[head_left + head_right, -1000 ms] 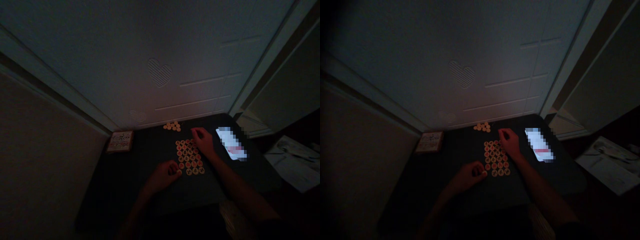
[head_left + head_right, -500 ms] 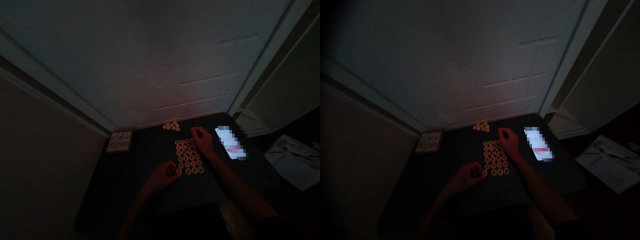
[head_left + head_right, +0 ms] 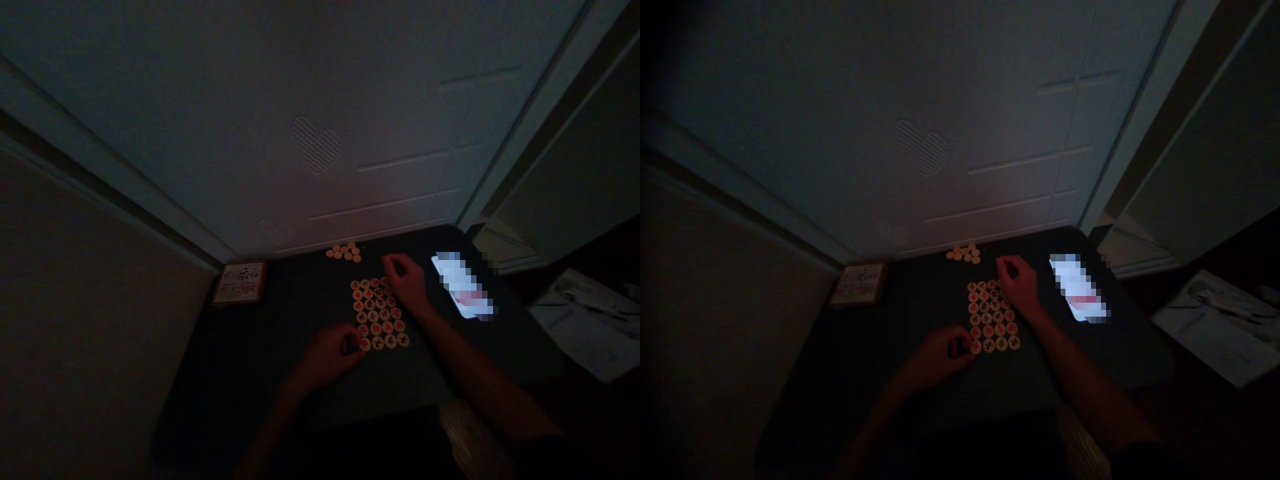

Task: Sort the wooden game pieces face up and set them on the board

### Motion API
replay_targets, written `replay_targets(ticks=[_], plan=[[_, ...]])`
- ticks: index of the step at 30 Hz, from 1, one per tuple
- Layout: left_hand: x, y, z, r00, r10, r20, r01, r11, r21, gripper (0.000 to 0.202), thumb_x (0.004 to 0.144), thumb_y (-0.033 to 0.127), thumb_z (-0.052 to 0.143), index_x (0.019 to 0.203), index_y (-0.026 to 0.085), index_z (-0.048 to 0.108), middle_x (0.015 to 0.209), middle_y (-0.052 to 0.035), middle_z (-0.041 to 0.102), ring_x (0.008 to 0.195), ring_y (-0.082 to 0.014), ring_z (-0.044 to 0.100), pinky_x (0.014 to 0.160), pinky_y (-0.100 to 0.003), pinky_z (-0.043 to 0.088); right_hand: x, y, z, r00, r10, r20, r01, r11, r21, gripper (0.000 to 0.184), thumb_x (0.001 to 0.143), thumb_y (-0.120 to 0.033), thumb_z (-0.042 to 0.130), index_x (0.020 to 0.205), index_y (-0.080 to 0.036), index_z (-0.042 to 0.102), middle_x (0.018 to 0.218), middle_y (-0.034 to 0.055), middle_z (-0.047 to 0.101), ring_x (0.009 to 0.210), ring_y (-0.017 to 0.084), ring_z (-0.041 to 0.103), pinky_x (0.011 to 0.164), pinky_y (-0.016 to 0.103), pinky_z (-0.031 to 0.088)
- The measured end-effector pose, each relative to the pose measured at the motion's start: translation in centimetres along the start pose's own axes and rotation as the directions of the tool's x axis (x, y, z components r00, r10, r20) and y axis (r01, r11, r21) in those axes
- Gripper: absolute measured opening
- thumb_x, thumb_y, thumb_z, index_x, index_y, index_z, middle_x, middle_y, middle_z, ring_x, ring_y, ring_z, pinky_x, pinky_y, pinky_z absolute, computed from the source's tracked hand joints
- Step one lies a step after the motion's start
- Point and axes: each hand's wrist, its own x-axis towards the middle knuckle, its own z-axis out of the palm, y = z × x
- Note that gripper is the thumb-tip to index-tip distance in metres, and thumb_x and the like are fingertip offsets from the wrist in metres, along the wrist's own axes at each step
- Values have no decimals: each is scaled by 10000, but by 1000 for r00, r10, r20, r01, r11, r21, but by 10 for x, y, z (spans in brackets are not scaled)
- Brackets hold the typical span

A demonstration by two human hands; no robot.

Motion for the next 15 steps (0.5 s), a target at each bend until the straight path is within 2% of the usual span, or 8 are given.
replay_targets(ticks=[4,8,9,11,13,15], plan=[[1,-2,0,1000,-10,11,10,1000,10,169,810,326,704,952,235,703,967,-18,725,767,-170,629,683,-270,468,1,1,0,1000,4,-7,-4,1000,-2,330,941,-481,568,944,-202,745,901,73,746,824,224,684,745,349,543],[4,-9,-5,999,-18,39,20,999,-48,208,819,379,708,959,225,706,840,-5,706,711,-156,625,630,-253,459,2,3,0,1000,18,-6,-18,1000,2,339,939,-494,567,940,-205,745,903,75,747,822,225,684,739,347,541],[7,-12,-7,1000,-19,13,19,998,-67,205,840,391,689,956,224,704,816,-6,702,708,-158,629,626,-254,463,2,4,0,1000,23,-4,-23,1000,2,339,938,-494,569,939,-204,745,903,76,747,822,226,683,739,348,540],[17,-18,-12,994,-14,-104,5,996,-90,180,876,380,647,949,223,695,826,-16,709,730,-166,644,654,-268,486,2,5,0,999,35,6,-35,999,-1,334,938,-486,573,944,-199,746,906,81,746,821,227,682,739,351,536],[30,-25,-17,973,-2,-231,-15,997,-73,148,884,333,627,966,224,684,875,-30,718,779,-180,661,710,-296,510,3,6,0,998,55,13,-55,998,-13,329,937,-474,578,953,-192,748,913,86,747,819,230,682,736,353,531],[46,-31,-22,954,28,-297,-37,999,-22,127,878,279,617,975,219,674,908,-39,717,818,-192,667,756,-320,519,4,8,1,997,72,16,-71,997,-26,329,939,-465,577,964,-187,749,937,92,751,832,235,685,740,355,528]])
